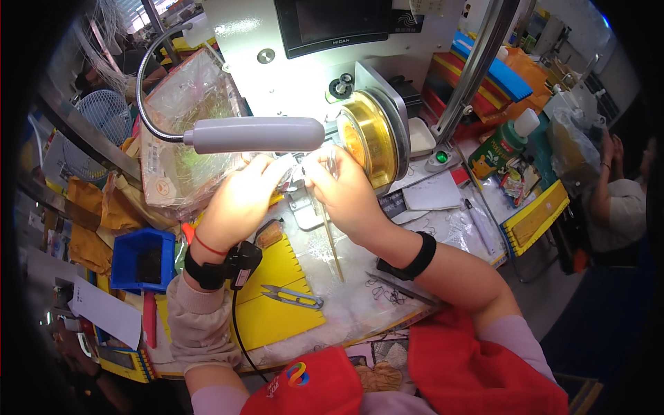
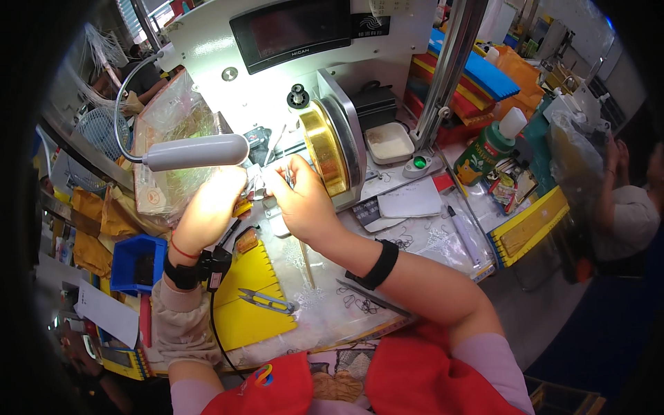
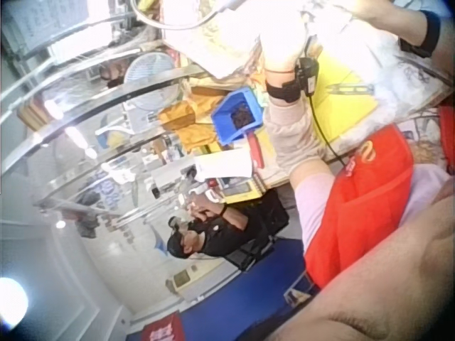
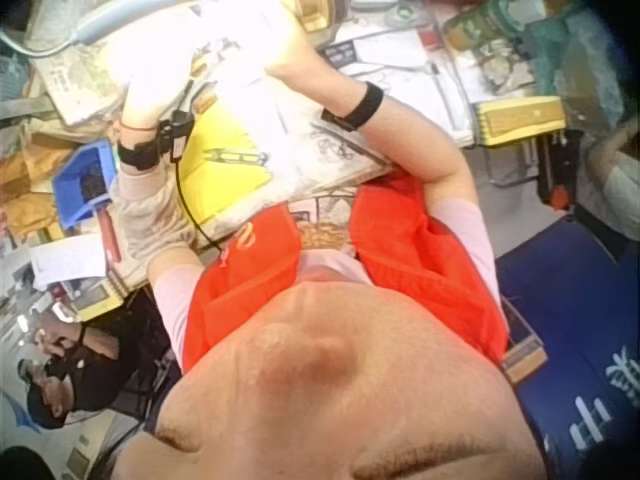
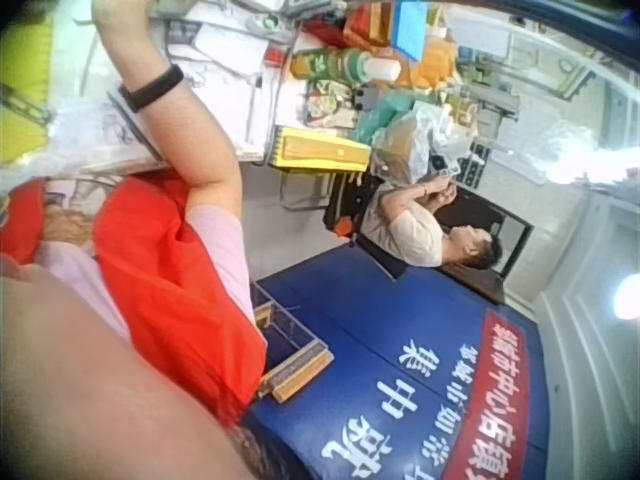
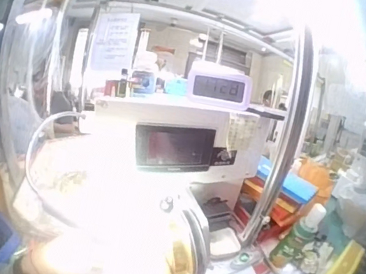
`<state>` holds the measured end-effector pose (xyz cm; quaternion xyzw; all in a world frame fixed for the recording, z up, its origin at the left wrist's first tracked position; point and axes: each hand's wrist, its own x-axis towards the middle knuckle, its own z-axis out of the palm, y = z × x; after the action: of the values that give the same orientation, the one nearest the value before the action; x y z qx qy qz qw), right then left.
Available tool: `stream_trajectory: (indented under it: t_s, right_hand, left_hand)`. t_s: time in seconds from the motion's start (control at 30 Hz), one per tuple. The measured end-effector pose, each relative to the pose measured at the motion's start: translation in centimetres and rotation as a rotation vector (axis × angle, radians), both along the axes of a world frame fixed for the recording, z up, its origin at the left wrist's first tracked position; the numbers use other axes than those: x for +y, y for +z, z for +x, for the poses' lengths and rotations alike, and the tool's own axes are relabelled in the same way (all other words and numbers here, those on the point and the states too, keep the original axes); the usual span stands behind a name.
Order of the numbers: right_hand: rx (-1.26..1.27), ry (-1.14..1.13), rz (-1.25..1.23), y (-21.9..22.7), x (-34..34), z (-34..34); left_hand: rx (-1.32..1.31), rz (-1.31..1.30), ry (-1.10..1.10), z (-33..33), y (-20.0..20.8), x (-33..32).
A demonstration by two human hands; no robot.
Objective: Assembling small electronic or metal components using a machine, glue, and tweezers.
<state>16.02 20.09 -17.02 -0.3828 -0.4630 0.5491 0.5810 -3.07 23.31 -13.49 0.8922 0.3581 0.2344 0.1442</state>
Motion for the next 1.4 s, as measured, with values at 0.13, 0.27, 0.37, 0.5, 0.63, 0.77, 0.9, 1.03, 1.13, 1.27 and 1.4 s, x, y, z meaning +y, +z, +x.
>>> stream_trajectory:
  t_s: [0.13, 0.27, 0.37, 0.5, 0.63, 0.77, 0.9, 1.03, 1.13, 1.27, 1.4]
  right_hand:
    - [0.043, 0.016, 0.035, -0.5, 0.5, -0.2]
    - [0.385, -0.008, 0.019, -0.2, 0.1, -1.2]
    - [0.426, -0.015, 0.033, -0.2, 0.2, -1.9]
    - [0.45, 0.063, 0.054, -0.5, 0.2, -1.2]
    - [0.337, 0.073, -0.024, 0.1, -1.2, -0.1]
    - [0.14, -0.031, 0.024, -0.7, -3.3, 0.2]
    - [-0.094, -0.104, 0.089, 0.0, -4.2, 0.7]
    - [-0.316, -0.036, 0.268, -0.7, -3.7, 2.1]
    - [-0.544, 0.048, 0.393, -0.3, -3.0, 2.9]
    - [-0.639, 0.076, 0.407, 0.2, -2.7, 2.9]
    - [-0.484, 0.188, -0.033, 3.3, -4.7, 2.1]
  left_hand:
    - [0.112, 0.067, 0.07, 0.7, -0.1, -0.4]
    - [0.418, 0.325, 0.328, 3.0, 1.2, -2.6]
    - [-0.143, 0.605, 0.23, 4.4, 1.1, -2.5]
    - [-0.279, 0.469, 0.164, 4.8, 0.1, -2.0]
    - [-0.157, 0.596, 0.056, 4.9, 1.1, -2.5]
    - [-0.164, 0.766, -0.113, 4.8, 0.5, -3.0]
    - [-0.176, 0.763, -0.109, 5.0, 0.0, -3.2]
    - [-0.241, 0.624, -0.085, 5.2, -0.2, -3.0]
    - [-0.313, 0.595, -0.07, 5.2, -0.5, -2.9]
    - [-0.312, 0.609, -0.074, 5.3, -0.4, -3.1]
    - [-0.351, 0.594, -0.035, 5.3, -1.1, -3.3]
